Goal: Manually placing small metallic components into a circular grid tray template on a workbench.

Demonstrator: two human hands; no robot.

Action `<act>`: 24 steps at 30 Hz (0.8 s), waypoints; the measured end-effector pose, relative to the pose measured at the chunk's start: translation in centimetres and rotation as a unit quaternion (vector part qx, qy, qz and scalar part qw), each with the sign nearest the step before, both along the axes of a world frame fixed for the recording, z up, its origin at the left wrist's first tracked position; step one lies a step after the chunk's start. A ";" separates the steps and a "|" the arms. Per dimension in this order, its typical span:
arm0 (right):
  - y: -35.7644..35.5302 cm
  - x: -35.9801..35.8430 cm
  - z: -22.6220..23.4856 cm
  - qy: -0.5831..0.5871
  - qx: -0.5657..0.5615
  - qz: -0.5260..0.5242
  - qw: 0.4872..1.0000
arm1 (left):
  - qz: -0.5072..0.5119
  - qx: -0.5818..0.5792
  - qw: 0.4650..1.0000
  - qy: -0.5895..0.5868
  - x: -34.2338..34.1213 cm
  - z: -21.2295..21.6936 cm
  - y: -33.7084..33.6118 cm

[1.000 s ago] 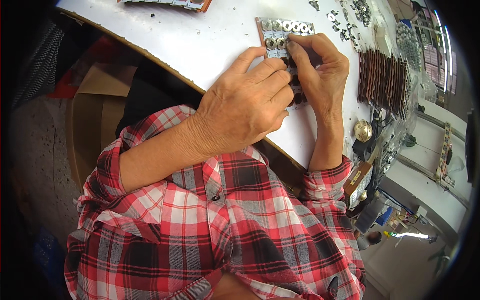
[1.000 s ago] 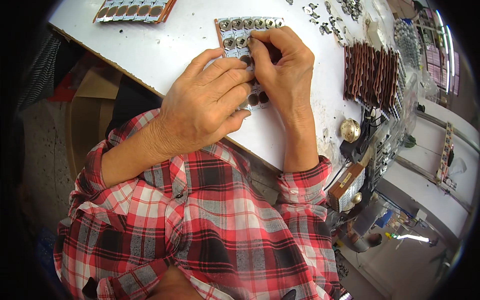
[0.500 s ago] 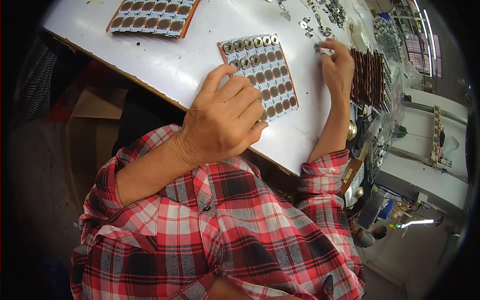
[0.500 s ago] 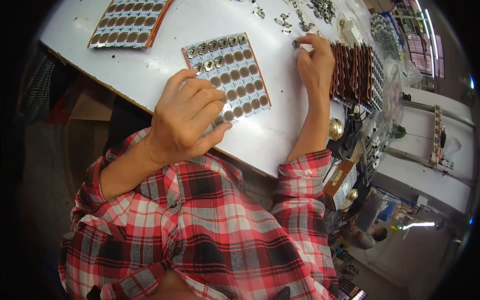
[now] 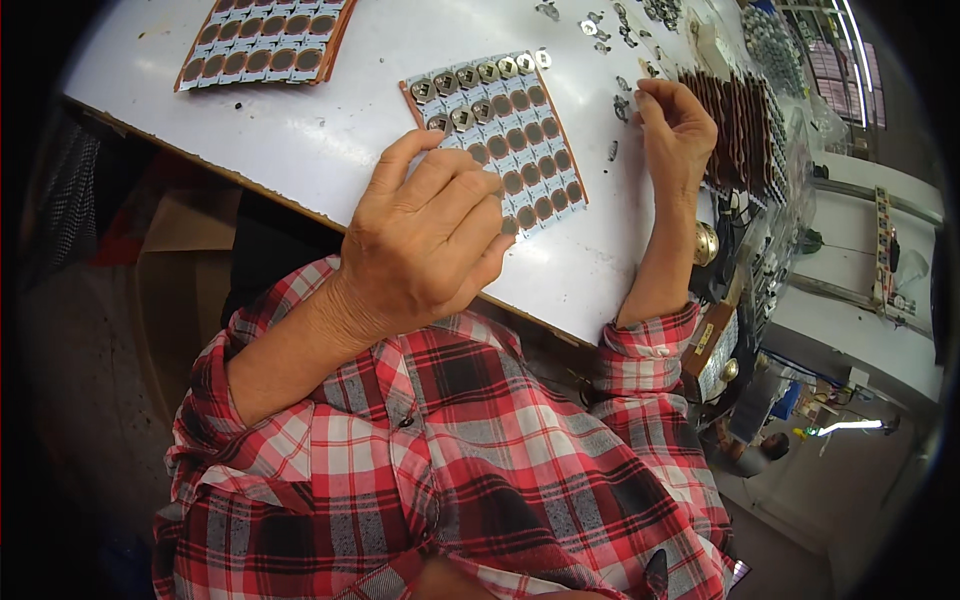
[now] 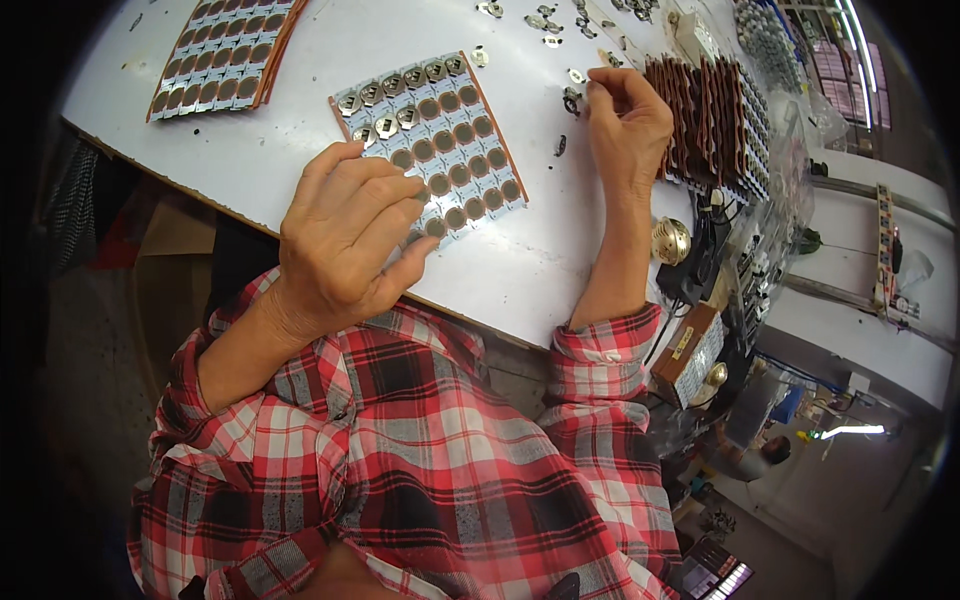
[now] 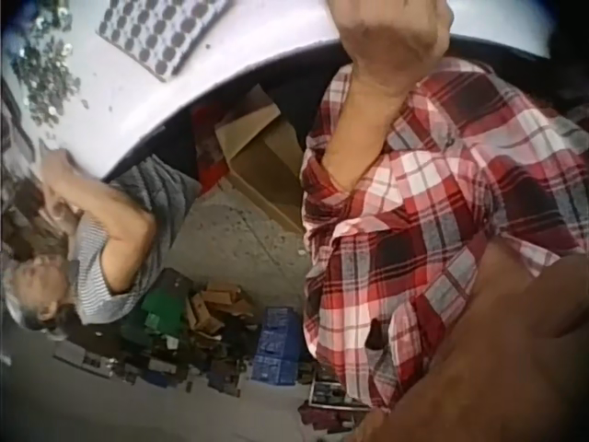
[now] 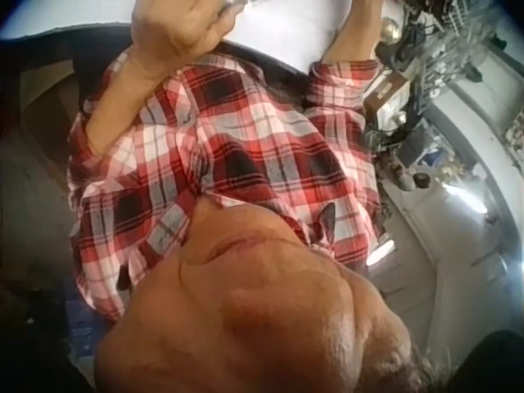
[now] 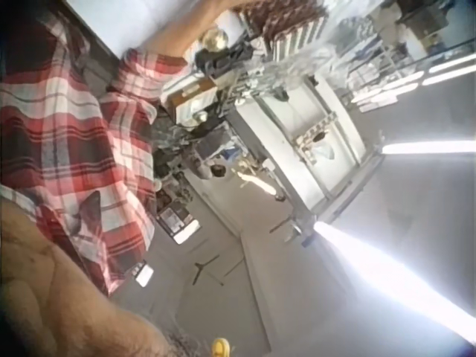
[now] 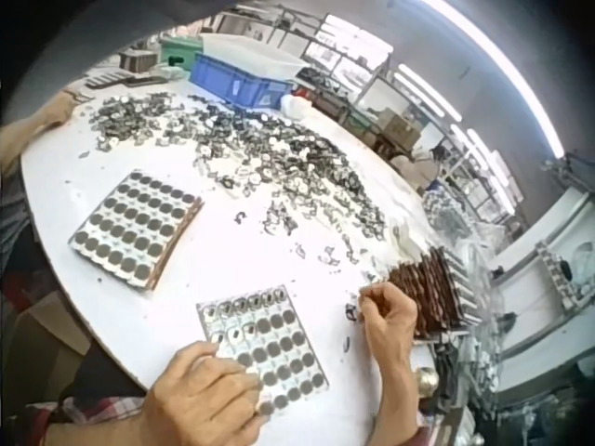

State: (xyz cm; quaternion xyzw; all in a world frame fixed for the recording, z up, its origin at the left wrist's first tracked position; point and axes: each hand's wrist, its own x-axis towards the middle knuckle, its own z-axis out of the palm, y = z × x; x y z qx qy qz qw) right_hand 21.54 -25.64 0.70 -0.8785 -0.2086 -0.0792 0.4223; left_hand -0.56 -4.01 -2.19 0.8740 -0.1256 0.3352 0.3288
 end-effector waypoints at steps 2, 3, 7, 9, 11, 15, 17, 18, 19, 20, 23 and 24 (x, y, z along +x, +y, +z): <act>1.6 -0.7 -0.4 -0.023 -0.007 0.030 0.999 | 0.000 0.002 1.000 0.000 0.0 -0.1 0.0; 2.9 -1.7 -0.3 -0.045 -0.012 0.062 0.997 | 0.002 0.003 1.000 0.003 0.1 -0.2 -0.1; 5.8 -2.6 -0.3 -0.158 -0.099 0.141 0.972 | 0.016 -0.006 1.000 -0.012 0.1 -0.4 -0.4; 6.8 -3.1 0.2 -0.238 -0.177 0.172 0.939 | 0.019 -0.007 1.000 -0.014 0.1 -0.4 -0.3; 6.5 -2.6 -0.2 -0.220 -0.162 0.173 0.946 | -0.004 -0.010 1.000 -0.005 0.0 -0.2 -0.2; 6.3 -2.7 -0.1 -0.183 -0.150 0.163 0.958 | -0.002 -0.008 1.000 -0.011 0.1 -0.4 -0.1; 6.3 -2.9 -0.2 -0.191 -0.131 0.156 0.960 | 0.001 -0.013 1.000 -0.020 0.2 -0.5 -0.3; 6.4 -3.3 -0.1 -0.190 -0.133 0.158 0.960 | 0.001 -0.015 1.000 -0.019 0.1 -0.5 -0.2; 6.7 -3.7 0.3 -0.146 -0.104 0.155 0.971 | 0.003 -0.007 1.000 -0.017 0.1 -0.5 -0.1; 6.9 -4.0 0.5 -0.102 -0.076 0.152 0.980 | 0.005 0.002 1.000 -0.015 0.1 -0.5 0.0; 6.8 -4.1 0.3 -0.121 -0.098 0.178 0.972 | 0.004 -0.007 1.000 -0.017 0.2 -0.6 -0.2; 6.8 -4.1 0.3 -0.121 -0.098 0.177 0.972 | 0.003 -0.007 1.000 -0.017 0.2 -0.6 -0.1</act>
